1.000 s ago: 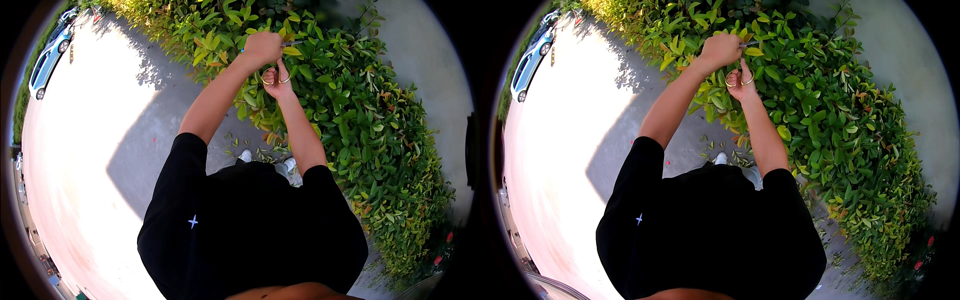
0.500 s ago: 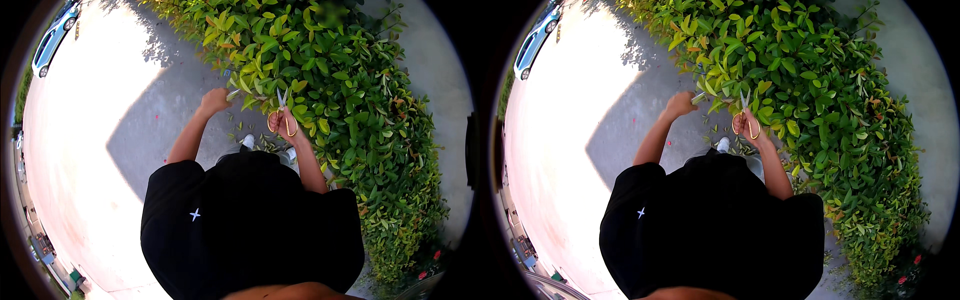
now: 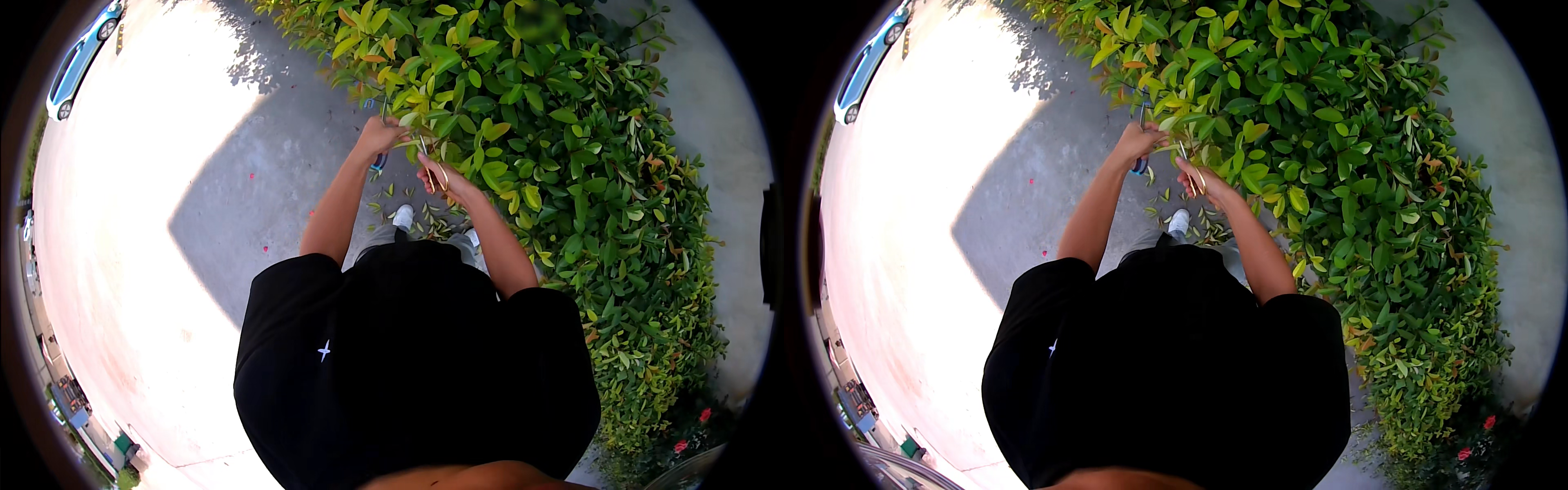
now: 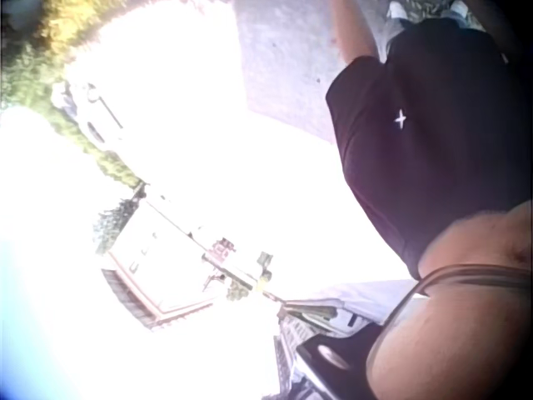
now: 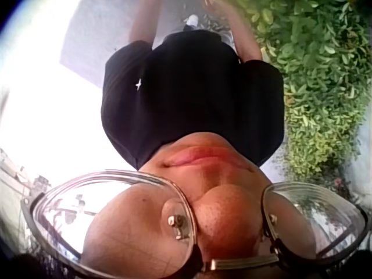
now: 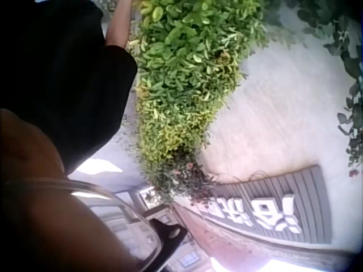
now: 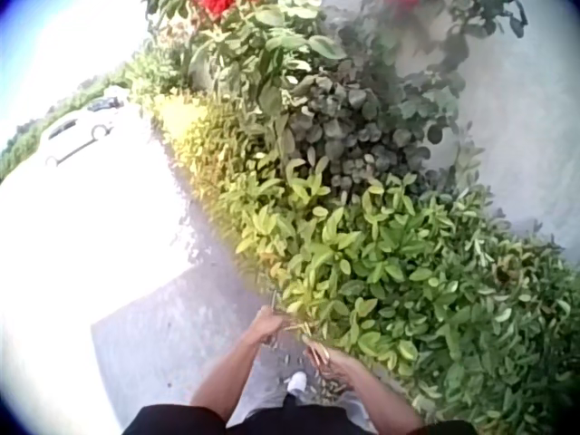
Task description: The person trims small leafy branches from a hedge using a pair of shears, handling various stems and checking the progress by hand.
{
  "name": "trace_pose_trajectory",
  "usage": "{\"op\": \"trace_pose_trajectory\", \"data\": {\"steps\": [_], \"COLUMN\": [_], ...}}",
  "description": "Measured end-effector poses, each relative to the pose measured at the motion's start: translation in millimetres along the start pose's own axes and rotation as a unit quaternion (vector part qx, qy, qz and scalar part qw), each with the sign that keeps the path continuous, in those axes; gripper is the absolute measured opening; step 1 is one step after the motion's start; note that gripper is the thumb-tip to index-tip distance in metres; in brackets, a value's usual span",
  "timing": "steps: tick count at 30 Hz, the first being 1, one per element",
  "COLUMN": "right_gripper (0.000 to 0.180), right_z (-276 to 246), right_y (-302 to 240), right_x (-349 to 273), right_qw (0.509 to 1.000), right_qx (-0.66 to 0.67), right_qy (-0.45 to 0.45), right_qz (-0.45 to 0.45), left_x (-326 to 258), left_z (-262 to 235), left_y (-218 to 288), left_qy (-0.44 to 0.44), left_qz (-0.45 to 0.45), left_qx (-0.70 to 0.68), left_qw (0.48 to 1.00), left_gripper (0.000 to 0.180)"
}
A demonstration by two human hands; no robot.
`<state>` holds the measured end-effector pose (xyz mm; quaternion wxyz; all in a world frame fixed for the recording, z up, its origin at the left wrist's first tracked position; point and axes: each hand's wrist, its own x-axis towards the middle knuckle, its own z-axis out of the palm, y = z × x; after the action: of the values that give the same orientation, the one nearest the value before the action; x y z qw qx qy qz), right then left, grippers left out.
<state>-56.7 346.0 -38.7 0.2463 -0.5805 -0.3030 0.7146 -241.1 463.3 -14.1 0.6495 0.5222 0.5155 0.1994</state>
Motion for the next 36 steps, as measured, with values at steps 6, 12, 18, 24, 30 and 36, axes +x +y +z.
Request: {"op": "trace_pose_trajectory", "data": {"steps": [6,12,18,24,30,36], "right_gripper": [0.064,0.062,0.067,0.057,0.061,0.065], "right_z": [0,-3,21,41,41,43], "right_y": [12,32,1,11,40,42], "right_x": [4,-1,47,75,45,49], "right_qw": [0.998,0.988,0.992,0.994,0.995,0.981], "right_qx": [0.007,0.105,0.052,0.108,0.086,0.147], "right_qy": [-0.059,-0.099,-0.057,0.019,-0.048,-0.051], "right_qz": [0.012,0.05,0.095,0.024,0.034,0.113], "left_x": [-6,-16,-33,-35,-40,-42], "left_z": [-4,-31,-24,-23,-27,-24], "left_y": [-23,-60,-66,-79,-91,-85], "left_qy": [0.048,0.105,0.11,0.1,0.105,0.113], "left_qz": [-0.007,-0.014,-0.032,-0.054,-0.062,-0.064], "left_qx": [-0.144,-0.188,-0.186,-0.181,-0.221,-0.22], "left_qw": [0.988,0.976,0.976,0.977,0.968,0.967], "left_gripper": [0.015,0.015,0.015,0.014,0.014,0.016]}}
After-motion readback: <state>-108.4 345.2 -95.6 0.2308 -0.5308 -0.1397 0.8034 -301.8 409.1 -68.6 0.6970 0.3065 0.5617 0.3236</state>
